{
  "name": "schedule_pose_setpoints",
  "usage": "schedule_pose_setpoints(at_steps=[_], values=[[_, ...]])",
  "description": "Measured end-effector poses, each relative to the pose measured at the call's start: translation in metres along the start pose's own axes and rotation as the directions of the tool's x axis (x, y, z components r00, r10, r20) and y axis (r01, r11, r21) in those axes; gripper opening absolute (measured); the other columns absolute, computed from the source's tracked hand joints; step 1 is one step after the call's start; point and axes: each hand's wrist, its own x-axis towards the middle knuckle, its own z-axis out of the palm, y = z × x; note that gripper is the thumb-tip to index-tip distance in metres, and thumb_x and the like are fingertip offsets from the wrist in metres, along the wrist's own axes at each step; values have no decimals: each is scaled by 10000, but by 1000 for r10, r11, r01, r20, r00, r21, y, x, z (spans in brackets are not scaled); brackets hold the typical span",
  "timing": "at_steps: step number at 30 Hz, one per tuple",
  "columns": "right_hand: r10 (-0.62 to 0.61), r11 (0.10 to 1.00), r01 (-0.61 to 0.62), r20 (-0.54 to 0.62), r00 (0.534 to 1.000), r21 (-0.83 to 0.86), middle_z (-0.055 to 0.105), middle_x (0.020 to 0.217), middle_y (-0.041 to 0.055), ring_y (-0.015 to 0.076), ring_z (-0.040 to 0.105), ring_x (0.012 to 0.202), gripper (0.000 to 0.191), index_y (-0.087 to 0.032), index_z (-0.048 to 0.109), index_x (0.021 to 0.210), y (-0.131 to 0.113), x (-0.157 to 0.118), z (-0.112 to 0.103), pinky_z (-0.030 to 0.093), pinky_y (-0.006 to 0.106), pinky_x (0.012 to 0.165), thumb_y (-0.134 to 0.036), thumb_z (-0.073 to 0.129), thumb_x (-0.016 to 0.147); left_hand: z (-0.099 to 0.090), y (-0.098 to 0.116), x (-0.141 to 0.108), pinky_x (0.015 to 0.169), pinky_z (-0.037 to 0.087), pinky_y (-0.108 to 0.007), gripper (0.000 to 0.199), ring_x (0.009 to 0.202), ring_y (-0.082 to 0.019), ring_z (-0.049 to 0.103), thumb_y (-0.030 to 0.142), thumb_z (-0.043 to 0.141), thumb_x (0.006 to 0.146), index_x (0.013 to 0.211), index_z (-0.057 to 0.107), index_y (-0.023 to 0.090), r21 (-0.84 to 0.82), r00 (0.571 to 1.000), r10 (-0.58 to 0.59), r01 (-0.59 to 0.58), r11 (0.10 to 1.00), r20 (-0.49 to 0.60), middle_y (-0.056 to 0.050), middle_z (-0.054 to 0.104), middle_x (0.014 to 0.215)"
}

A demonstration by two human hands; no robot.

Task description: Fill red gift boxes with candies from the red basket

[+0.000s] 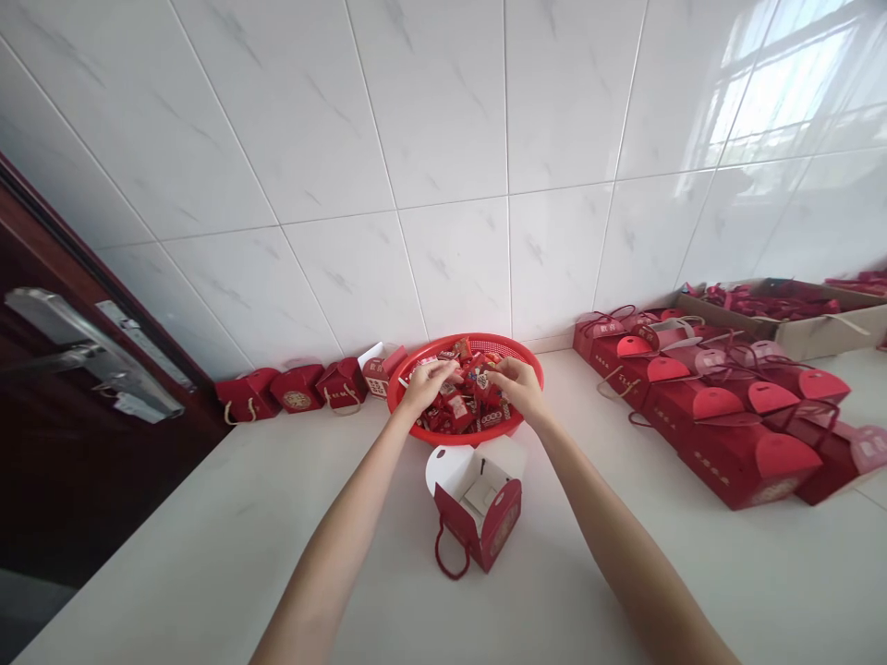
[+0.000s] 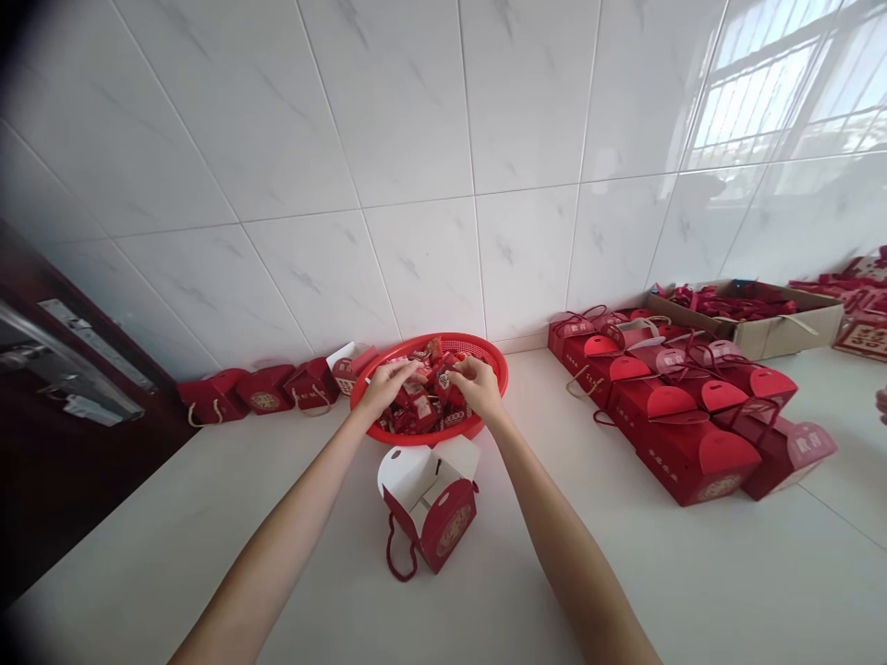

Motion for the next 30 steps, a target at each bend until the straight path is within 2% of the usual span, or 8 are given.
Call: schedule_pose_setpoints(at_steps=[3,7,11,16,20,23,28,30], values=[[88,990,-80,-70,994,119,497,577,-44,141,481,574,256,-237,414,616,-5,1,0,401,278,546,-358,633,671,-4,-1,1,921,524,-339,392,974,-243,709,374,436,920,810,754,173,197,996,-43,59,979,-81,-69,785,868],[161,964,-134,-100,982,230,512,583,-46,140,500,586,251,-236,403,618,-12,-1,0,408,266,539,-359,618,661,-18,-4,-4,830,525,-323,232,873,-248,717,285,562,826,722,752,204,350,993,-120,117,929,-13,-46,780,815],[218,922,-196,-29,976,335,604,635,-30,156,554,578,248,-239,466,692,-17,-5,3,400,270,514,-418,638,702,-31,-6,-15,789,509,-304,156,892,-249,711,187,633,731,782,776,225,495,974,-219,159,854,64,-44,787,892],[135,892,-161,92,987,422,601,628,-38,135,548,529,270,-231,541,722,-15,-8,10,440,293,591,-449,700,726,-31,-1,-21,767,487,-311,156,868,-269,698,260,760,633,788,770,240,596,933,-319,163,786,166,-32,778,872],[126,907,-160,112,986,389,590,635,-34,115,490,483,266,-223,590,729,-15,-9,12,400,292,550,-449,730,715,-23,1,-18,721,469,-297,313,831,-275,687,208,845,474,768,742,243,602,913,-340,143,785,226,-19,764,827],[134,916,-167,114,984,365,589,627,-30,118,473,474,246,-225,617,749,-16,-10,11,388,295,533,-432,738,695,-20,-2,-15,713,467,-300,348,819,-282,682,123,829,432,746,720,226,582,917,-330,147,800,222,-23,743,773],[156,911,-186,111,981,367,577,597,-31,124,478,516,226,-205,665,793,-17,-9,11,407,291,561,-359,736,644,-20,-9,-16,736,507,-302,246,810,-238,688,206,773,610,853,732,205,454,936,-275,152,878,218,-21,734,776],[179,916,-207,112,978,343,562,575,-38,123,471,526,256,-193,684,812,-18,-9,11,412,288,567,-340,749,612,-22,-10,-17,762,531,-310,315,841,-228,694,275,772,663,962,730,187,264,940,-245,181,948,236,-33,743,825]])
